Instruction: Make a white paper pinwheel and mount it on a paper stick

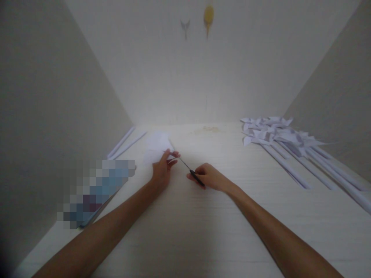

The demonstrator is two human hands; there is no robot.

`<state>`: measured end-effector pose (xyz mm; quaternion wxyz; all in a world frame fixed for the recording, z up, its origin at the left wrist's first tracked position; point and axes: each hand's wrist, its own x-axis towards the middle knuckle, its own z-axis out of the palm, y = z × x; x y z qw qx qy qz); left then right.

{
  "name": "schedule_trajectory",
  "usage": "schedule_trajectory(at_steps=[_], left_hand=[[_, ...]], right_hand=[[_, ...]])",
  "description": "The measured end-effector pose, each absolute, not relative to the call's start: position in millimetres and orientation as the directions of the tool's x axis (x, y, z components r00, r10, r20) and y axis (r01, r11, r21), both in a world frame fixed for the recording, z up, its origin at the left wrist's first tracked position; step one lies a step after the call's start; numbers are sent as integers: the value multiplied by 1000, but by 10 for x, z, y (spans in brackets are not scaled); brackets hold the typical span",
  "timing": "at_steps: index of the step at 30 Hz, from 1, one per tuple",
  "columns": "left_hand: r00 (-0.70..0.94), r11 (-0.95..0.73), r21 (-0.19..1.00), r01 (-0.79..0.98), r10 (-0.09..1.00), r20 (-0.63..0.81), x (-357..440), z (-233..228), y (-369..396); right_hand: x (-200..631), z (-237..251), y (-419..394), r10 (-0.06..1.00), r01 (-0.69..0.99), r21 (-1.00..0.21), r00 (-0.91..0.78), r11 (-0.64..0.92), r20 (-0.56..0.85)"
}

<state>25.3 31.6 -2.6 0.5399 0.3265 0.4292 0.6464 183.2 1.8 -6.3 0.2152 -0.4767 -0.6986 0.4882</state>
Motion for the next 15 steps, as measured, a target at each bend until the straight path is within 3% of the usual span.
schedule_trajectory(at_steps=[15], left_hand=[[-195, -51, 919, -391, 980, -29, 254, -23, 323]], right_hand=[[1831, -83, 29, 869, 484, -874, -452, 50, -200]])
